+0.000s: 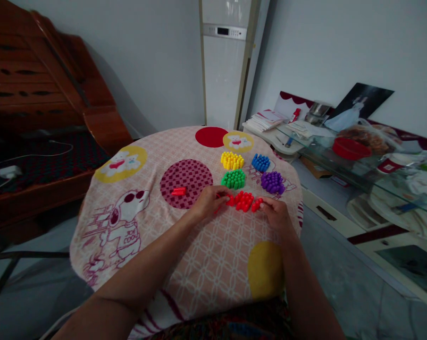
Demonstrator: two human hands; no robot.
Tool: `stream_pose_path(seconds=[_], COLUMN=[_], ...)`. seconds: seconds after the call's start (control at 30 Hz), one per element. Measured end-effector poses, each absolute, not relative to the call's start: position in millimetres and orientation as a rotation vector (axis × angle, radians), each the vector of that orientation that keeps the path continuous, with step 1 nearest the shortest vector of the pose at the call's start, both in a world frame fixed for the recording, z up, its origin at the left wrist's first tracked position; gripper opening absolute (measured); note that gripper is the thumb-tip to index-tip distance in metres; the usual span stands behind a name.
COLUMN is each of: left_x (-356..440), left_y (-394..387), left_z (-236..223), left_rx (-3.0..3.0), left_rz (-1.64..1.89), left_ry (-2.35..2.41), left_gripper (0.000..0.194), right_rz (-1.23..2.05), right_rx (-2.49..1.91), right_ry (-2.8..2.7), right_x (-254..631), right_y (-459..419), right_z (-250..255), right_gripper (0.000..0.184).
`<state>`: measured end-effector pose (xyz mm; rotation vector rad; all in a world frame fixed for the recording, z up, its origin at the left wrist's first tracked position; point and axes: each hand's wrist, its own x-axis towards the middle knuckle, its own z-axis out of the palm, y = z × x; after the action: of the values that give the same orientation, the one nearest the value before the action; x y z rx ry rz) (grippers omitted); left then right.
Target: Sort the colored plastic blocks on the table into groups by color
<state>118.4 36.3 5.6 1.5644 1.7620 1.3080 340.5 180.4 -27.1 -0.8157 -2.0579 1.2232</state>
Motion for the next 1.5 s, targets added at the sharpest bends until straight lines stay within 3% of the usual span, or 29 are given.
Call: stream_pose_path(seconds=[0.33,0.5,0.6,0.77,1.17,1.3,1.5], left_x=[125,129,132,134,90,66,96], left_y=[37,39,40,42,27,15,14], left_z=[1,-4,-5,-8,18,32,28], left_rx=[1.798,1.808,1.775,1.661,1.566,1.560,1.721], left_rz=[1.239,1.254,1.241,1.233,1.365,1.019,0.506], left_ry=[1.893,1.903,1.920,1.955,2.125,2.274,2.301], left_gripper=[0.021,0.020,0.022,0.026,0.018,0.010,0.019], right_rz=[1.088,1.178,1.009,0.674,0.976,1.100,1.199], right_rx=[-0.763,-0.852,-0.858,-0.824,-0.895,-0.962,-0.982], right_ry=[-2.027,-2.000,-2.190,-2.384,-2.156,-2.014,-1.846], right_x=[331,337,337,331,324,326,332], right_y=[173,166,159,154,160,159,157], right_z=[-33,-29,-22,-21,-26,-33,-36], right_gripper=[0.027,0.045,0.052,0.029,0.047,0.062,0.056])
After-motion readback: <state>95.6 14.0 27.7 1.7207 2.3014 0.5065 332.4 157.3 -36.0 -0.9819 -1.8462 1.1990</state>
